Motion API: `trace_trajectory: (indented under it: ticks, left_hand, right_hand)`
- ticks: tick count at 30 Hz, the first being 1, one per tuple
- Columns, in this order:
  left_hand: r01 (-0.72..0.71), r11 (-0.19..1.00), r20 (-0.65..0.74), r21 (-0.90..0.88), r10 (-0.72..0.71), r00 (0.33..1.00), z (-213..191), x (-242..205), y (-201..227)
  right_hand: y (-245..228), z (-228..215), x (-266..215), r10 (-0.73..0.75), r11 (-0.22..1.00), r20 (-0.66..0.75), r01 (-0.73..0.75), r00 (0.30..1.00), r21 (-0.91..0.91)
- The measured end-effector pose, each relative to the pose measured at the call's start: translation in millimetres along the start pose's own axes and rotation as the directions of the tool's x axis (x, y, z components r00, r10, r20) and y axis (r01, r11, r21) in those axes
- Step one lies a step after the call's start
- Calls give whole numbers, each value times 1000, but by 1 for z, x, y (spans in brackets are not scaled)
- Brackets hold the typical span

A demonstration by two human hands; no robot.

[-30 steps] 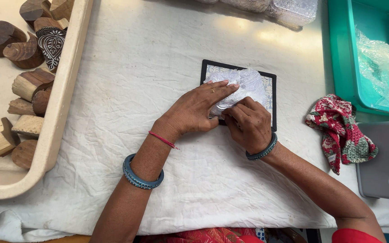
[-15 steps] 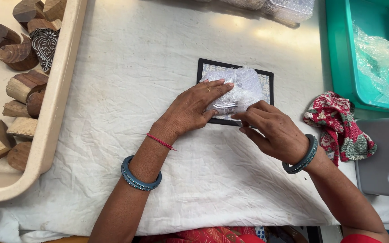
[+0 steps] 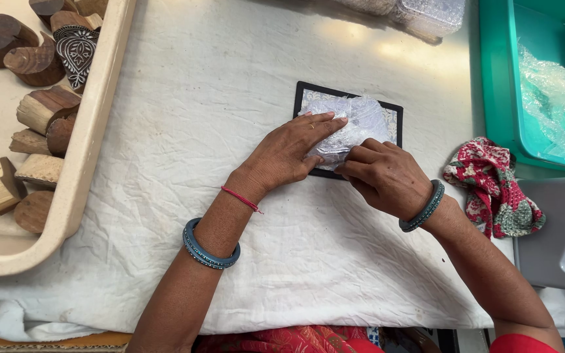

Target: The person cleans a clear plastic container with a cloth, places a wooden stamp inside, and closes the lid. They then wrap the container in bubble wrap and secure it with clear tape.

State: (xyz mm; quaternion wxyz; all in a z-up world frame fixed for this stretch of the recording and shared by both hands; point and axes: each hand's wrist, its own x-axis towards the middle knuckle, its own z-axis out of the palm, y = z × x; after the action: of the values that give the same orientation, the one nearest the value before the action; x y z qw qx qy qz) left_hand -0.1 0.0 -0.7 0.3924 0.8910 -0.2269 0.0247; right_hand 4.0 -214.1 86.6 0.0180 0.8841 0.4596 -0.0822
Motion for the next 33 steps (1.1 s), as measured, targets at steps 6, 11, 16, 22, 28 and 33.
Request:
trace_trajectory:
  ticks: [6, 11, 16, 22, 28, 33]
  left_hand:
    - [-29, 999, -42, -16, 29, 999, 5, 0, -5]
    - [-53, 999, -58, -8, 52, 997, 7, 1, -6]
    - [-46, 999, -43, 3, 46, 998, 7, 3, -5]
    - [-26, 1000, -44, 10, 27, 999, 10, 3, -7]
    - [5, 1000, -35, 10, -5, 999, 11, 4, -4]
    - [7, 999, -30, 33, -6, 1000, 11, 5, -4]
  right_hand:
    - [0, -6, -3, -127, 957, -90, 146, 988, 250]
    - [7, 2, -3, -25, 931, 2, 22, 1000, 365]
    - [8, 3, 5, -101, 993, 38, 99, 994, 59]
    - [8, 7, 13, -123, 985, 46, 127, 991, -115]
    - [14, 12, 16, -92, 971, -53, 78, 994, -225]
    - [10, 10, 13, -131, 963, -120, 97, 984, -251]
